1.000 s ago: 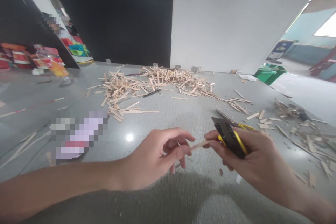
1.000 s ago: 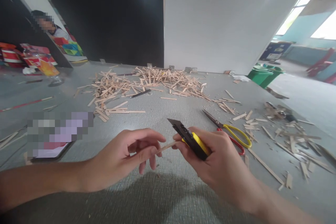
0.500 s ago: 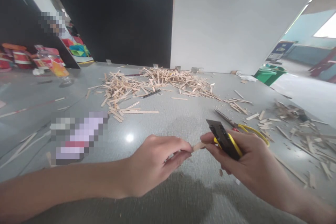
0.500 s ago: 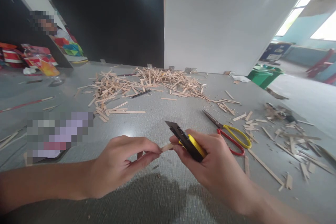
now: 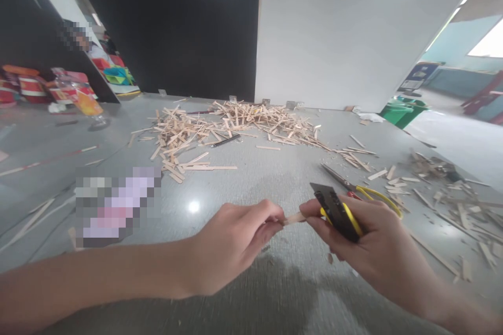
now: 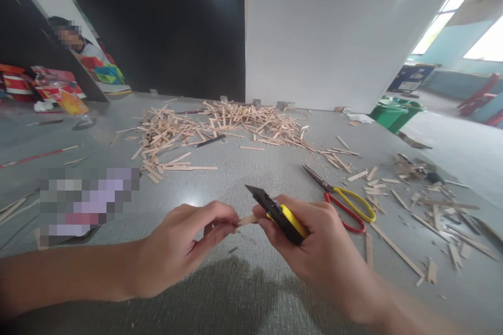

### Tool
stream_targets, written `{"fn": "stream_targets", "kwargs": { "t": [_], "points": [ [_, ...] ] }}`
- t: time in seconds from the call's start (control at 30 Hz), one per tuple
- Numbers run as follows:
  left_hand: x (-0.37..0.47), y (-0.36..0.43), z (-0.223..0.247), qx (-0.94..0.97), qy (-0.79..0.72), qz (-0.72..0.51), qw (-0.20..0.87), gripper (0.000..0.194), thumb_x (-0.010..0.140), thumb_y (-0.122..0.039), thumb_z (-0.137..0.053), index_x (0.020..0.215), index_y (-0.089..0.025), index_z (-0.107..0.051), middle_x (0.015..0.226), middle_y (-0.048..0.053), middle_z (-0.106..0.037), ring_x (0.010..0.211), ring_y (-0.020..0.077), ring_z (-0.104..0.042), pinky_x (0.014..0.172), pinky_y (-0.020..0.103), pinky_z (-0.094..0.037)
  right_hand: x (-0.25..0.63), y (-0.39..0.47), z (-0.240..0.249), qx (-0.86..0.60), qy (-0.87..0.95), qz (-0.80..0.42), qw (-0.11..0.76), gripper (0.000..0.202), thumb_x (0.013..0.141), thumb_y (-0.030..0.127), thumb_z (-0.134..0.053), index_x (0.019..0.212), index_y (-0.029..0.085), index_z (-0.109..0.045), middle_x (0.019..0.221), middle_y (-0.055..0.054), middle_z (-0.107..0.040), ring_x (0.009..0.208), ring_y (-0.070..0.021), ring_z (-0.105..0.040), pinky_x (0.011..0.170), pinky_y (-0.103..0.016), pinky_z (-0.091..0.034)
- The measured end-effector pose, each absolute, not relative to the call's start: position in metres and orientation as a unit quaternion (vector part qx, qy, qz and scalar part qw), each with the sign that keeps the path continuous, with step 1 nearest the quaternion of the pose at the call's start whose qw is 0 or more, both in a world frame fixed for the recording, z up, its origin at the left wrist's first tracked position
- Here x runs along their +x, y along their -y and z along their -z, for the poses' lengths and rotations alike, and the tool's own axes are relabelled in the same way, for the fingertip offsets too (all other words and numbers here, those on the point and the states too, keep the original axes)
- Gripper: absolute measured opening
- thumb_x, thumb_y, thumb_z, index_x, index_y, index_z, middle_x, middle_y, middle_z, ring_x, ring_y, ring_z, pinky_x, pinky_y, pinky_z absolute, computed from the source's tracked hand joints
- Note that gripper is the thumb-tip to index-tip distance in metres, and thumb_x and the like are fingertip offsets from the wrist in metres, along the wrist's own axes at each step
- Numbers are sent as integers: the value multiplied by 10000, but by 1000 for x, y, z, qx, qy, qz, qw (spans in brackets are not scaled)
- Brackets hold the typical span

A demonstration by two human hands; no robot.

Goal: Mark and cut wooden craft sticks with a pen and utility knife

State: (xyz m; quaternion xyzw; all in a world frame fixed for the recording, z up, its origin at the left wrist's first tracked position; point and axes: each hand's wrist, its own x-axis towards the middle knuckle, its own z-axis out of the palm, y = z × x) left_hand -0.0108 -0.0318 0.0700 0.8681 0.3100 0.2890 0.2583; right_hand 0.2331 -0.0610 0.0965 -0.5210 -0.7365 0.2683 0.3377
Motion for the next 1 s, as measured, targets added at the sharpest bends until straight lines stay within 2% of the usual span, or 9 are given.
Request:
{"fn": "stream_targets", "kwargs": {
  "t": [0.2,0.33,0.4,0.47,0.53,0.6,0.7,0.8,1.0],
  "points": [
    [-10,34,-69,881,-296,-269,254,106,1083,-184,-401,1010,-246,-446,724,-70,-527,558,101,-444,561,251,-353,228,59,-94,-504,751,-298,307,255,999,346,-572,953,204,-779,542,61,-502,441,-109,-474,435,-231,-407],
    [-10,28,-71,836,-379,-215,333,138,1100,-254,-353,980,-260,-420,719,-66,-529,575,113,-476,531,234,-366,229,55,-88,-535,737,-297,288,255,986,407,-607,964,214,-772,579,43,-598,445,-126,-526,454,-252,-451],
    [-11,22,-69,833,-421,-182,309,160,1106,-278,-340,968,-260,-418,705,-66,-516,568,122,-459,528,252,-344,232,51,-86,-556,734,-282,271,288,986,466,-616,1048,228,-766,695,-2,-711,565,-182,-654,556,-297,-545],
    [-12,17,-64,844,-425,-150,289,167,1102,-274,-352,956,-251,-432,710,-57,-530,583,130,-474,554,273,-340,237,44,-85,-563,718,-291,288,400,991,557,-594,1207,254,-739,1011,-79,-800,927,-286,-757,812,-411,-618],
    [-13,13,-58,857,-412,-121,287,186,1089,-263,-381,920,-238,-454,706,-47,-542,594,138,-495,568,285,-337,244,34,-83,-544,674,-358,348,547,1010,661,-483,1340,275,-687,1379,-109,-711,1328,-345,-620,1084,-521,-519],
    [-14,12,-54,869,-395,-93,283,200,1075,-239,-399,892,-227,-479,709,-34,-561,604,144,-520,573,291,-338,251,25,-82,-477,610,-492,398,709,1025,727,-266,1429,266,-623,1556,-95,-583,1482,-332,-478,1184,-545,-431],
    [-14,11,-50,885,-374,-67,269,251,1064,-204,-395,842,-213,-511,713,-14,-589,617,154,-554,582,299,-345,257,15,-81,-323,521,-669,421,854,1003,708,-4,1600,244,-399,1661,-65,-454,1522,-291,-423,1195,-542,-428],
    [-11,11,-48,897,-364,-69,239,329,1079,-212,-375,791,-206,-536,742,9,-614,669,181,-594,626,322,-388,256,13,-80,-259,496,-708,431,829,1003,666,53,1664,256,-234,1726,-28,-330,1558,-252,-352,1225,-523,-388],
    [-8,15,-47,895,-383,-155,169,199,1100,-282,-406,1144,-169,-564,1143,127,-665,1052,298,-664,859,457,-532,248,17,-75,-267,473,-728,419,876,974,747,-25,1636,256,-321,1721,-60,-340,1566,-272,-339,1231,-537,-359]
  ]
}}
